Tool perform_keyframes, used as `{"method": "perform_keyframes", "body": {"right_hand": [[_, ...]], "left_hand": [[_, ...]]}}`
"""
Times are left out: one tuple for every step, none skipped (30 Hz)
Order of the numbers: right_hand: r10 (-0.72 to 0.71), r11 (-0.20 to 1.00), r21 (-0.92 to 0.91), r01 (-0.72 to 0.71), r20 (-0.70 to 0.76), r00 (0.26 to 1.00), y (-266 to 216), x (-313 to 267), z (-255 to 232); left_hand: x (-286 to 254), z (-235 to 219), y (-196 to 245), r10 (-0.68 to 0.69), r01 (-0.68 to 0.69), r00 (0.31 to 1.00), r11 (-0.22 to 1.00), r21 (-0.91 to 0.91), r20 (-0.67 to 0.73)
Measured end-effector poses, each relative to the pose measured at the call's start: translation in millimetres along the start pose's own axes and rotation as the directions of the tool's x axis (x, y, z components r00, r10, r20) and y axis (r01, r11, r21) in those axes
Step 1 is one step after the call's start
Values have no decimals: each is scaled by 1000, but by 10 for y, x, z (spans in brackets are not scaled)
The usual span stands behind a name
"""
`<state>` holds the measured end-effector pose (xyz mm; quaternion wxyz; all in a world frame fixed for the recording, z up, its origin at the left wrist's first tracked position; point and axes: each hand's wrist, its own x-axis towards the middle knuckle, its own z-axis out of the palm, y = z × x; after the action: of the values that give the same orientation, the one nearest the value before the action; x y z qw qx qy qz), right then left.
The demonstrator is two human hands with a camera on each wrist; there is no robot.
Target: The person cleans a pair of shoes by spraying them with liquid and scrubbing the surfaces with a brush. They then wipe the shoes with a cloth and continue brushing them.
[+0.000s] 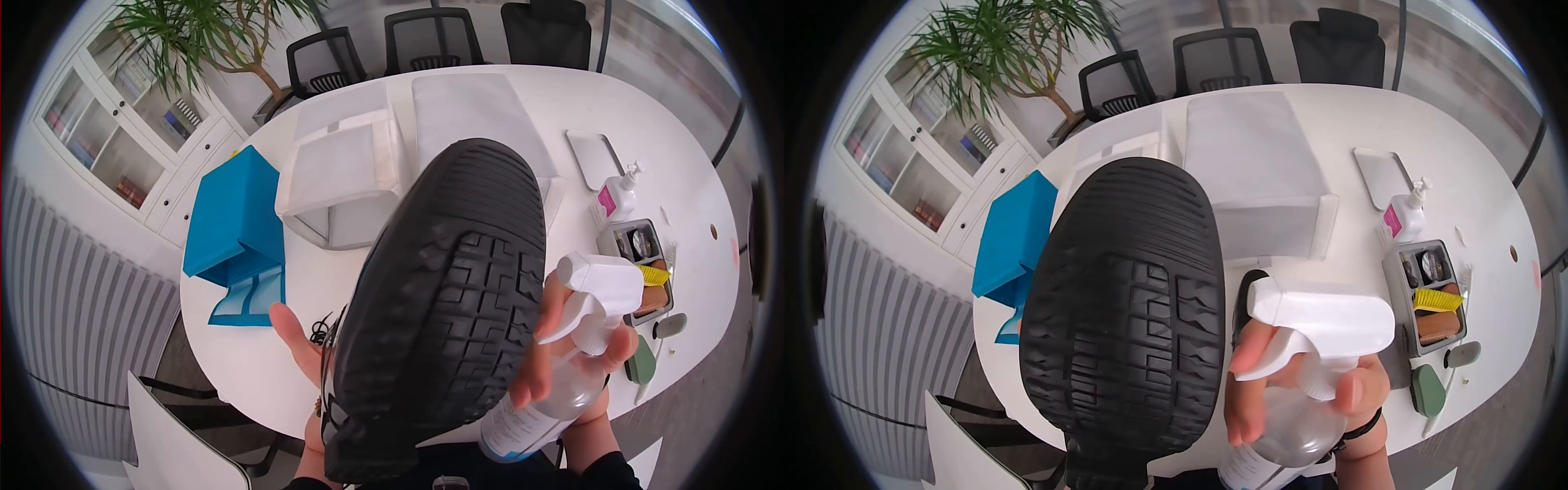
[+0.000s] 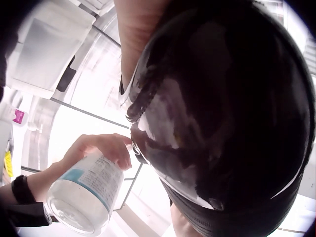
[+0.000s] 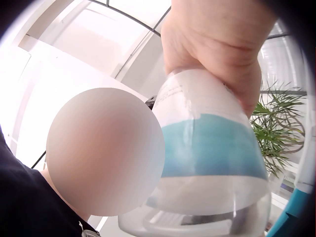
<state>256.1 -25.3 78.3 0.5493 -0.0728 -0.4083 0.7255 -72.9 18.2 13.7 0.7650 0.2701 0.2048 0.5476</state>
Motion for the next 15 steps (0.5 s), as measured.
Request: {"method": "perform_keyframes", "body": {"right_hand": [[-2, 1000, -2, 2, -5, 1000, -5, -9, 41], [5, 1000, -1, -6, -70, 998, -9, -27, 105], [13, 1000, 0, -13, -134, 991, 1, -56, 146], [12, 1000, 0, -12, -136, 991, 62, -191, 18], [-1, 1000, -12, -2, -220, 975, 164, -417, -248], [-15, 1000, -25, 8, -303, 953, 234, -575, -435], [-16, 1000, -26, 8, -304, 953, 257, -633, -495], [1, 998, -56, -22, -360, 933, 273, -675, -536], [15, 995, -83, -54, -415, 910, 289, -703, -572], [14, 995, -84, -54, -415, 910, 311, -724, -616], [13, 995, -89, -53, -400, 916, 333, -740, -657], [11, 994, -95, -52, -385, 923, 342, -748, -674], [10, 994, -96, -51, -386, 922, 335, -714, -622], [-19, 995, -97, -19, -372, 928, 317, -638, -509], [-47, 995, -99, 13, -359, 932, 291, -558, -400]], "left_hand": [[7, 1, -11, -5, 5, 1000, 1000, 2, 3], [9, 1, -21, -9, 9, 1000, 1000, 4, 5], [11, 0, -27, -12, 12, 1000, 1000, 7, 7], [9, -3, -31, -14, 14, 1000, 1000, 10, 8], [3, -6, -35, -15, 15, 1000, 1000, 13, 9], [-1, -8, -39, -17, 16, 1000, 1000, 16, 10], [-2, -9, -44, -17, 17, 1000, 1000, 18, 11], [-4, -10, -47, -18, 18, 1000, 1000, 21, 13], [-6, -10, -49, -18, 18, 1000, 1000, 24, 14], [-8, -11, -50, -18, 18, 1000, 999, 28, 16], [-7, -11, -50, -18, 18, 1000, 999, 31, 17], [-5, -10, -50, -18, 18, 1000, 999, 35, 18], [-4, -10, -52, -19, 18, 1000, 999, 38, 19], [-4, -8, -54, -20, 20, 1000, 999, 41, 21], [-6, -8, -59, -22, 21, 1000, 999, 44, 22]]}}
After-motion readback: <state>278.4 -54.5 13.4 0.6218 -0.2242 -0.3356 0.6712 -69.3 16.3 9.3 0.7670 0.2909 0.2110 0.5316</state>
